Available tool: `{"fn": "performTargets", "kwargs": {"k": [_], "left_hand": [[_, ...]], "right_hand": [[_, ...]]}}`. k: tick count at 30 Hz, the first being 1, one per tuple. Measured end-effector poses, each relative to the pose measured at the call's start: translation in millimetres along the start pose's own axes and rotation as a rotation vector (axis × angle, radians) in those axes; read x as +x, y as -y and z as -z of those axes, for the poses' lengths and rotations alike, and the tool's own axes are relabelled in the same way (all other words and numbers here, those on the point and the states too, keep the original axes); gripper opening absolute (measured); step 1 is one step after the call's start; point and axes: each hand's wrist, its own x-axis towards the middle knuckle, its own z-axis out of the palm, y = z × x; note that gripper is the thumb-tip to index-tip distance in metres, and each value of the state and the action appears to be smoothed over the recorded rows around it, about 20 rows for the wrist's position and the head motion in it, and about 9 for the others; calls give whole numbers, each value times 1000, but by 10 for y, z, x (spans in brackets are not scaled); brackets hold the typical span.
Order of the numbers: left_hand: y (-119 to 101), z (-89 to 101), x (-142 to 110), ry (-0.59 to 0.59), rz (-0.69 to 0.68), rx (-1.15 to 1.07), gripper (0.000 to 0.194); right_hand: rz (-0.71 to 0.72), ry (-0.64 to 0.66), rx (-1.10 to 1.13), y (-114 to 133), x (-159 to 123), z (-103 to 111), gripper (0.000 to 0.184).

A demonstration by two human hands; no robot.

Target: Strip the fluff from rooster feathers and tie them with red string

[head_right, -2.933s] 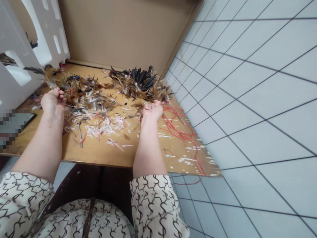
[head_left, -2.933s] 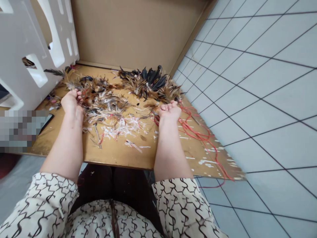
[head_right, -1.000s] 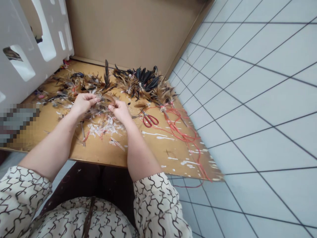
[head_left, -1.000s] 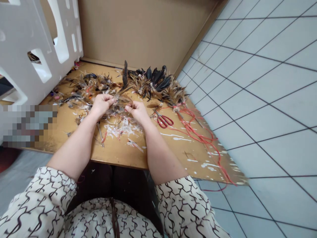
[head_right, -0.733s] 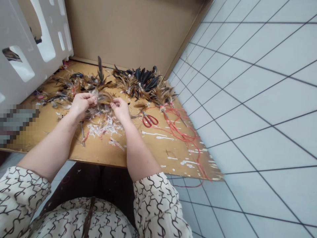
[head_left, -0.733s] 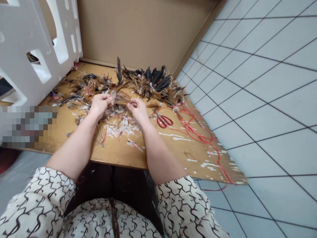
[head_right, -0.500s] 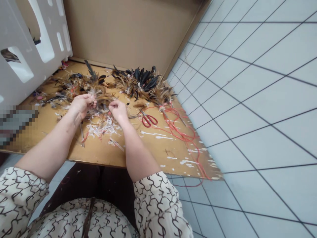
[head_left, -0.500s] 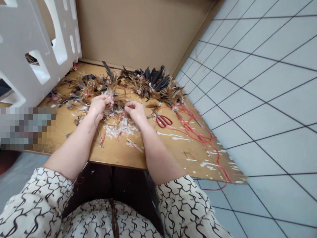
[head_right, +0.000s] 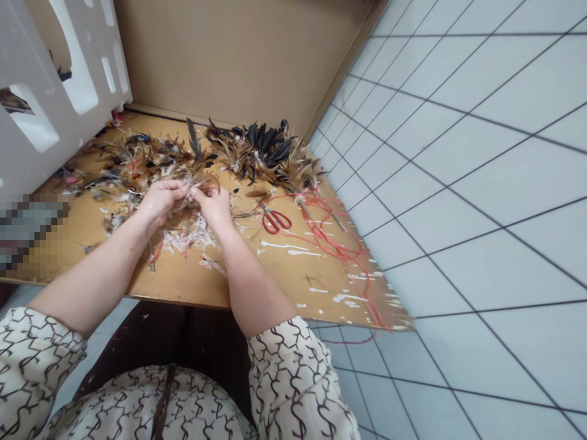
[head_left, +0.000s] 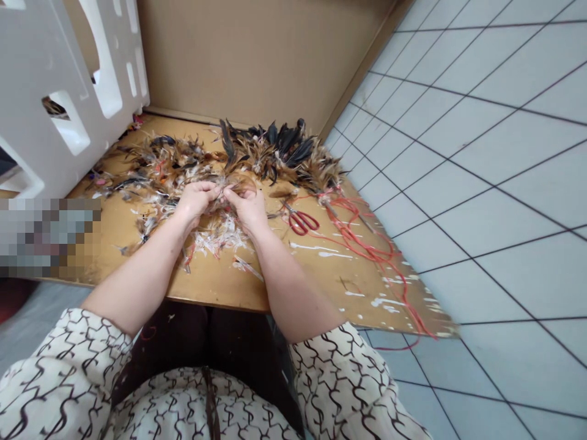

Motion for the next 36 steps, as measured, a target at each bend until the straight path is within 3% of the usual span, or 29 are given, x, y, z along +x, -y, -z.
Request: {"fn": "performTargets", "kwargs": {"k": [8, 15, 22, 29, 36], "left_hand": [[-30, 51, 25, 12, -17, 16, 11], [11, 68, 39, 73, -159, 208, 17], [30, 70, 39, 91, -283, 362, 13], [63, 88, 39, 93, -449, 634, 13], [53, 86, 29, 74, -447, 755, 18]], "right_hand": [[-193, 12, 7, 61, 37, 72, 19], [-95, 38, -78, 61, 14, 72, 13], [-171, -14, -147, 45, 31, 48, 9], [-285, -41, -167, 63, -3, 54, 21], [-266, -41, -201, 49, 7, 69, 18]]}}
